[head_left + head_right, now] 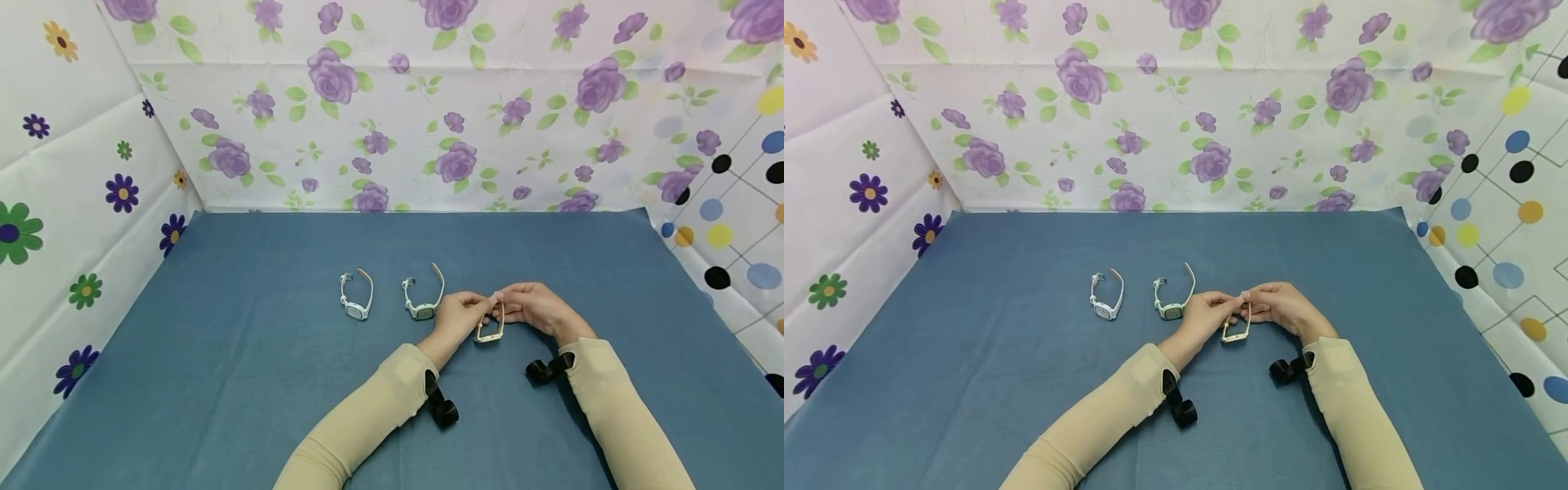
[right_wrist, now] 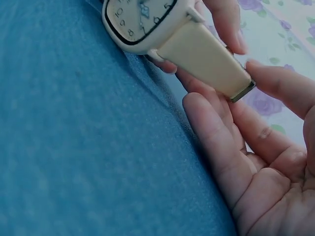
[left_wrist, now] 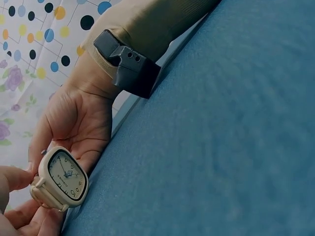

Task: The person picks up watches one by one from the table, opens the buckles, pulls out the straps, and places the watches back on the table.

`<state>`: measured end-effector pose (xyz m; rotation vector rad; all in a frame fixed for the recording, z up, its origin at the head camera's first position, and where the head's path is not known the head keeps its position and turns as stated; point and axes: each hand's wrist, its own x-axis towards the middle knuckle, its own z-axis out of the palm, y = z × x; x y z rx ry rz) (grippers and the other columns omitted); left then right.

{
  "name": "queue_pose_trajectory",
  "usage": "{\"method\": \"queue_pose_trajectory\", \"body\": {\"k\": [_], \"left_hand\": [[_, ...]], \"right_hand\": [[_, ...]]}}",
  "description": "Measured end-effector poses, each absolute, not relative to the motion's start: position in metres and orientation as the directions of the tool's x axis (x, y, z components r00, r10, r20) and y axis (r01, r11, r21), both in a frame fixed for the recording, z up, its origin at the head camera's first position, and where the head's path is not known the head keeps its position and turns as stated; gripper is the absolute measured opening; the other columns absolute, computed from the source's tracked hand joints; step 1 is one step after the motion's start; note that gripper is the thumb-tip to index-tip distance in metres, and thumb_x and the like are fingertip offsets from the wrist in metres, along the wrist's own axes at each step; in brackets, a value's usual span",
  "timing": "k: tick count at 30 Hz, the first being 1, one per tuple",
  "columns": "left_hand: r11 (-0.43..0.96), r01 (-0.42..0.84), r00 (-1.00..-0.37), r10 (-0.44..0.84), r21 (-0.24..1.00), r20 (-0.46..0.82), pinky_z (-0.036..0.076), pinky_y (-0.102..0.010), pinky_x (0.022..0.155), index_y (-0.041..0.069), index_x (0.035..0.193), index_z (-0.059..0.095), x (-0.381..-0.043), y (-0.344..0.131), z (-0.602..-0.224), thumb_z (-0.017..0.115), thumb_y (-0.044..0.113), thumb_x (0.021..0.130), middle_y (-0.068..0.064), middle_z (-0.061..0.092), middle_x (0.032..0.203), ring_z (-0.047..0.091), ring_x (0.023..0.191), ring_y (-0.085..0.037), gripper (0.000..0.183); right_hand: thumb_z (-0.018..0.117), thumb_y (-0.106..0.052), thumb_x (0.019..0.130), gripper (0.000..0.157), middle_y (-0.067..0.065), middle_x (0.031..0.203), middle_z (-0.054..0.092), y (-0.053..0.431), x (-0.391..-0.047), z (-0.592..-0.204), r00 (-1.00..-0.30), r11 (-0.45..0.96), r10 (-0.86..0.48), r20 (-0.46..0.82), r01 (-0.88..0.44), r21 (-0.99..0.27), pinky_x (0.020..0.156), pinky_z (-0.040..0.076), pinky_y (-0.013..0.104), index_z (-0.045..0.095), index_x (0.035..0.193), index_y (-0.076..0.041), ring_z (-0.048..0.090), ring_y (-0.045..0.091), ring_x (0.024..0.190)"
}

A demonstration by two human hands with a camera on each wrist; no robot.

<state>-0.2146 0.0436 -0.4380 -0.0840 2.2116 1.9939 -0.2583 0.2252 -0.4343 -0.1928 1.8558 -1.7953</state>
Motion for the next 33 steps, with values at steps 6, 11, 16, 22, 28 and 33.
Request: {"method": "queue_pose_trajectory", "body": {"k": [6, 11, 16, 22, 28, 33], "left_hand": [[0.077, -0.176, -0.979, 0.092, 0.981, -0.183, 0.053, -0.023, 0.058, 0.008, 0.089, 0.075, -0.2166, 0.0408, -0.4381, 0.069, 0.028, 0.088, -0.004, 0.071, 0.078, 0.065, 0.064, -0.012, 0.021], [0.052, -0.2, -0.974, 0.1, 0.978, -0.205, 0.055, -0.024, 0.06, 0.005, 0.089, 0.075, -0.2183, 0.0422, -0.4371, 0.069, 0.022, 0.089, -0.006, 0.072, 0.079, 0.067, 0.065, -0.015, 0.018], [0.062, -0.213, -0.971, 0.094, 0.975, -0.218, 0.055, -0.023, 0.061, 0.005, 0.09, 0.075, -0.2184, 0.0429, -0.4351, 0.068, 0.021, 0.089, -0.006, 0.072, 0.079, 0.067, 0.066, -0.015, 0.017], [0.097, -0.218, -0.971, 0.077, 0.971, -0.225, 0.054, -0.023, 0.059, 0.005, 0.091, 0.074, -0.2184, 0.0438, -0.4356, 0.067, 0.023, 0.09, -0.005, 0.071, 0.079, 0.067, 0.067, -0.015, 0.019], [0.16, -0.209, -0.975, 0.041, 0.965, -0.218, 0.052, -0.022, 0.058, 0.009, 0.089, 0.075, -0.217, 0.046, -0.4354, 0.067, 0.026, 0.09, -0.002, 0.071, 0.077, 0.066, 0.065, -0.013, 0.019], [0.147, -0.184, -0.976, 0.092, 0.972, -0.199, 0.054, -0.021, 0.06, 0.007, 0.09, 0.075, -0.2167, 0.0435, -0.4362, 0.066, 0.026, 0.091, -0.005, 0.072, 0.077, 0.067, 0.066, -0.014, 0.021]], "right_hand": [[0.055, -0.012, 0.097, 0.016, 0.001, 0.087, 0.071, 0.2243, -0.2593, -0.4344, -0.829, 0.146, -0.485, -0.279, 0.238, -0.96, 0.076, 0.058, 0.028, 0.07, 0.095, -0.014, 0.069, 0.013, 0.08], [0.057, -0.015, 0.096, 0.014, 0.001, 0.082, 0.071, 0.2223, -0.2584, -0.4328, -0.844, 0.168, -0.454, -0.287, 0.235, -0.957, 0.075, 0.059, 0.03, 0.071, 0.093, -0.015, 0.068, 0.013, 0.075], [0.058, -0.014, 0.096, 0.014, 0.001, 0.081, 0.072, 0.2196, -0.2575, -0.4312, -0.859, 0.136, -0.425, -0.287, 0.254, -0.958, 0.072, 0.059, 0.028, 0.072, 0.091, -0.015, 0.068, 0.012, 0.071], [0.059, -0.015, 0.095, 0.013, 0.002, 0.078, 0.071, 0.2168, -0.2557, -0.4289, -0.867, 0.096, -0.383, -0.318, 0.305, -0.947, 0.068, 0.059, 0.025, 0.07, 0.09, -0.011, 0.069, 0.01, 0.068], [0.058, -0.015, 0.096, 0.013, 0.002, 0.078, 0.07, 0.2166, -0.2561, -0.4298, -0.866, 0.11, -0.385, -0.321, 0.302, -0.947, 0.069, 0.059, 0.025, 0.069, 0.091, -0.011, 0.068, 0.009, 0.067], [0.058, -0.015, 0.096, 0.013, 0.001, 0.08, 0.069, 0.2197, -0.2581, -0.4321, -0.853, 0.166, -0.417, -0.314, 0.268, -0.949, 0.069, 0.059, 0.026, 0.067, 0.101, -0.006, 0.067, 0.009, 0.068]]}}
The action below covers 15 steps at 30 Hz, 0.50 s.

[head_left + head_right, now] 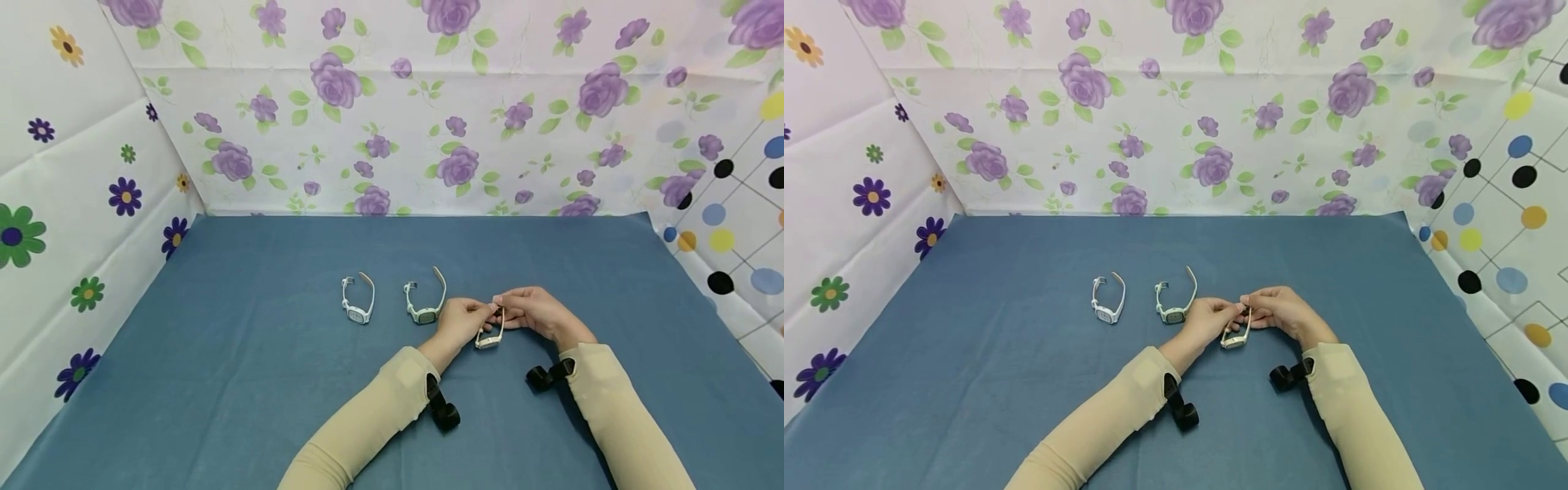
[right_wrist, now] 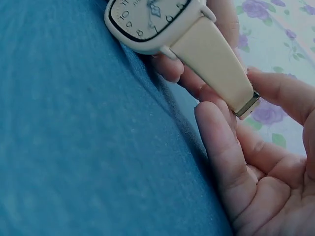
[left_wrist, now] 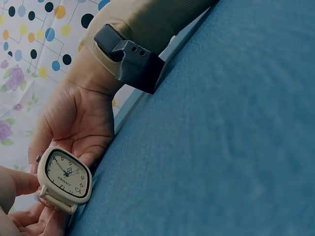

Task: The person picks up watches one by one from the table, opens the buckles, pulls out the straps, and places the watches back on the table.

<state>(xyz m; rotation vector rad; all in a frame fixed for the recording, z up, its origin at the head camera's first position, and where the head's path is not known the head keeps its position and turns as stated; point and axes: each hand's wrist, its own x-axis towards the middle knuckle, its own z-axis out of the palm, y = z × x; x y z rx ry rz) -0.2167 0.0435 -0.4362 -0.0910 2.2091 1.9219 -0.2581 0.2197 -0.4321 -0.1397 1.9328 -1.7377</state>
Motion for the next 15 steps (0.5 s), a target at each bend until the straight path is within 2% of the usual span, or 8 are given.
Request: {"method": "queue_pose_trajectory", "body": {"k": [8, 12, 15], "left_hand": [[0.154, -0.198, -0.968, 0.127, 0.968, -0.218, 0.055, -0.023, 0.061, 0.007, 0.089, 0.075, -0.2182, 0.0428, -0.437, 0.067, 0.026, 0.09, -0.004, 0.071, 0.077, 0.066, 0.067, -0.013, 0.021], [0.154, -0.217, -0.964, 0.121, 0.964, -0.237, 0.054, -0.023, 0.062, 0.007, 0.089, 0.075, -0.2183, 0.0433, -0.4362, 0.066, 0.025, 0.091, -0.003, 0.071, 0.077, 0.066, 0.067, -0.012, 0.02], [0.147, -0.221, -0.964, 0.113, 0.964, -0.239, 0.054, -0.023, 0.062, 0.005, 0.089, 0.075, -0.2184, 0.0445, -0.4354, 0.066, 0.024, 0.091, -0.005, 0.072, 0.077, 0.065, 0.065, -0.012, 0.02]], "right_hand": [[0.056, -0.016, 0.097, 0.034, 0.001, 0.081, 0.069, 0.2215, -0.2579, -0.4327, -0.841, 0.214, -0.434, -0.323, 0.252, -0.944, 0.07, 0.059, 0.026, 0.057, 0.117, 0.01, 0.066, 0.009, 0.069], [0.054, -0.016, 0.098, 0.035, 0.0, 0.08, 0.069, 0.2212, -0.2581, -0.4329, -0.845, 0.206, -0.424, -0.326, 0.261, -0.943, 0.07, 0.059, 0.026, 0.055, 0.119, 0.012, 0.066, 0.008, 0.068], [0.054, -0.016, 0.098, 0.031, 0.0, 0.081, 0.069, 0.2209, -0.2577, -0.4324, -0.853, 0.172, -0.406, -0.328, 0.281, -0.944, 0.07, 0.059, 0.025, 0.057, 0.116, 0.008, 0.066, 0.007, 0.067]]}}
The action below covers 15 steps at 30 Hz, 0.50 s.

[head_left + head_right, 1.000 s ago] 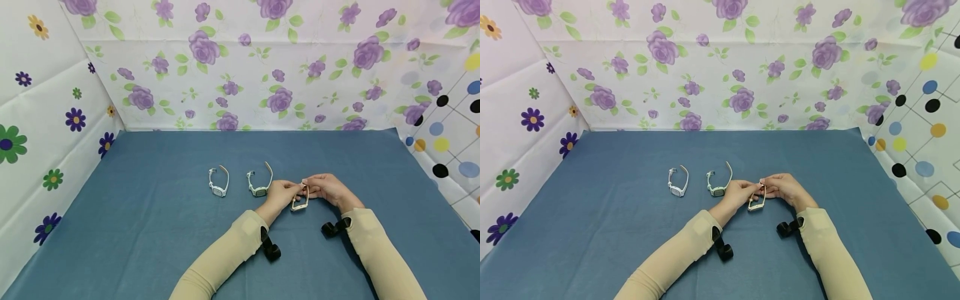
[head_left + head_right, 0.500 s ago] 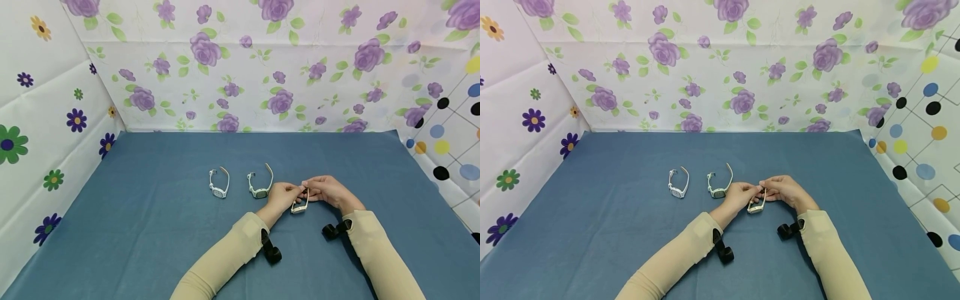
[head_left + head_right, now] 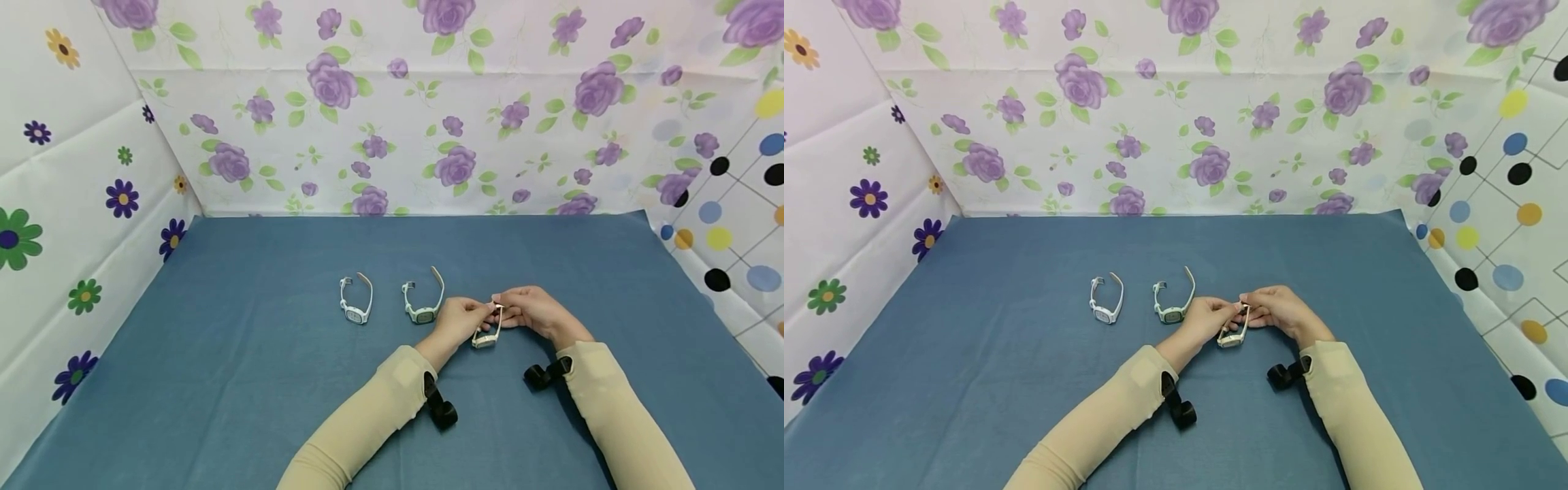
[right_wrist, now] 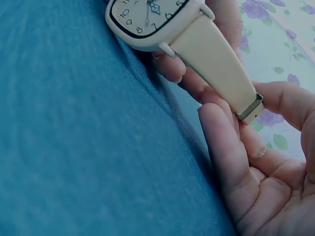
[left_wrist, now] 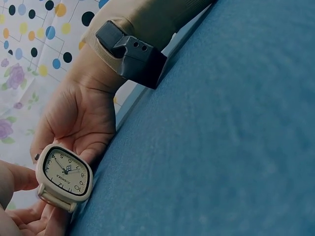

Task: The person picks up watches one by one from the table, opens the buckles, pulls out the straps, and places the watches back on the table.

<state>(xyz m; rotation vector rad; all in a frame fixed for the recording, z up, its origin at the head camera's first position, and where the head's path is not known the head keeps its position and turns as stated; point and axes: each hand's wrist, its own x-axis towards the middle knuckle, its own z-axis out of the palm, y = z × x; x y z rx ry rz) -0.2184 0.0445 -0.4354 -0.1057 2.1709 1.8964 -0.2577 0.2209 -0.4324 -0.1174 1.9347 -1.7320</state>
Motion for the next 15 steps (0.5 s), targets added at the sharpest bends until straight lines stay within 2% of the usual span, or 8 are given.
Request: {"method": "queue_pose_trajectory", "body": {"k": [7, 15], "left_hand": [[0.126, -0.233, -0.965, 0.091, 0.964, -0.245, 0.053, -0.022, 0.058, 0.003, 0.086, 0.075, -0.2194, 0.0462, -0.4343, 0.067, 0.02, 0.09, -0.008, 0.072, 0.075, 0.063, 0.06, -0.01, 0.019], [0.113, -0.227, -0.967, 0.096, 0.967, -0.238, 0.054, -0.022, 0.059, 0.003, 0.087, 0.074, -0.2192, 0.0456, -0.435, 0.067, 0.02, 0.09, -0.008, 0.072, 0.076, 0.064, 0.062, -0.011, 0.02]], "right_hand": [[0.057, -0.014, 0.097, 0.015, 0.003, 0.077, 0.068, 0.2196, -0.2574, -0.4318, -0.876, 0.035, -0.363, -0.318, 0.329, -0.944, 0.071, 0.059, 0.026, 0.069, 0.095, -0.005, 0.069, 0.012, 0.069], [0.054, -0.009, 0.097, 0.015, 0.004, 0.075, 0.068, 0.2208, -0.2594, -0.4339, -0.884, -0.036, -0.35, -0.31, 0.343, -0.939, 0.07, 0.059, 0.027, 0.068, 0.094, -0.004, 0.07, 0.014, 0.072]]}}
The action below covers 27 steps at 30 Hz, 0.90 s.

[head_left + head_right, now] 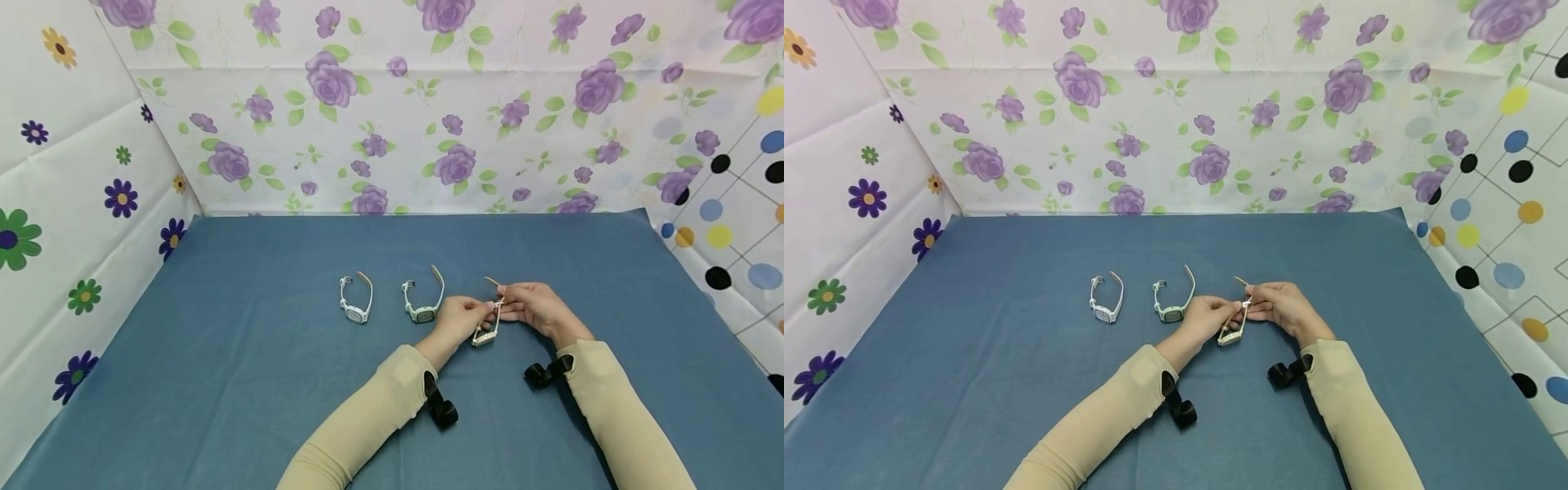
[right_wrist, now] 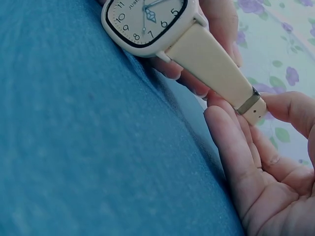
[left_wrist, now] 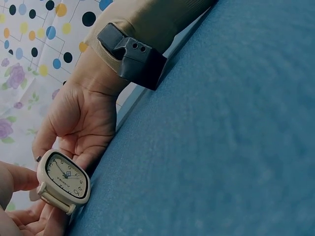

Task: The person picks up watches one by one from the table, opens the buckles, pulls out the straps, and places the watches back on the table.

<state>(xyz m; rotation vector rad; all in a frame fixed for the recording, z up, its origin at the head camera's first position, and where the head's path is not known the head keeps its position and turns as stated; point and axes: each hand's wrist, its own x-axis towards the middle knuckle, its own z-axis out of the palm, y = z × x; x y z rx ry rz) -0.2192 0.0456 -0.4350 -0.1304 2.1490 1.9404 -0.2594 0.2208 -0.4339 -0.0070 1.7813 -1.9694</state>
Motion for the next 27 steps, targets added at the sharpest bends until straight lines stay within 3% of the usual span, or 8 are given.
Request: {"method": "queue_pose_trajectory", "body": {"k": [14, 20, 27], "left_hand": [[0.044, -0.186, -0.973, 0.128, 0.982, -0.19, 0.054, -0.024, 0.058, 0.005, 0.092, 0.073, -0.217, 0.0443, -0.4362, 0.066, 0.019, 0.09, -0.007, 0.07, 0.083, 0.062, 0.06, -0.01, 0.016], [0.036, -0.204, -0.972, 0.112, 0.978, -0.207, 0.055, -0.024, 0.06, 0.009, 0.092, 0.076, -0.2176, 0.0443, -0.4367, 0.069, 0.028, 0.088, -0.004, 0.073, 0.084, 0.062, 0.061, -0.008, 0.021], [0.058, -0.134, -0.988, 0.075, 0.989, -0.138, 0.054, -0.021, 0.059, 0.008, 0.092, 0.077, -0.2178, 0.0466, -0.4376, 0.073, 0.025, 0.085, -0.005, 0.073, 0.084, 0.067, 0.067, -0.014, 0.018]], "right_hand": [[0.058, -0.012, 0.096, 0.012, 0.004, 0.083, 0.071, 0.2237, -0.2585, -0.436, -0.892, -0.09, -0.373, -0.254, 0.307, -0.947, 0.077, 0.059, 0.028, 0.069, 0.095, -0.007, 0.07, 0.016, 0.079], [0.06, -0.013, 0.095, 0.013, 0.002, 0.083, 0.072, 0.2228, -0.2571, -0.4359, -0.904, -0.094, -0.348, -0.248, 0.297, -0.95, 0.079, 0.058, 0.027, 0.072, 0.09, -0.011, 0.07, 0.013, 0.081], [0.062, -0.014, 0.093, 0.011, 0.0, 0.082, 0.072, 0.2194, -0.2566, -0.4353, -0.917, -0.101, -0.327, -0.229, 0.274, -0.956, 0.08, 0.058, 0.027, 0.072, 0.091, -0.011, 0.069, 0.011, 0.081]]}}
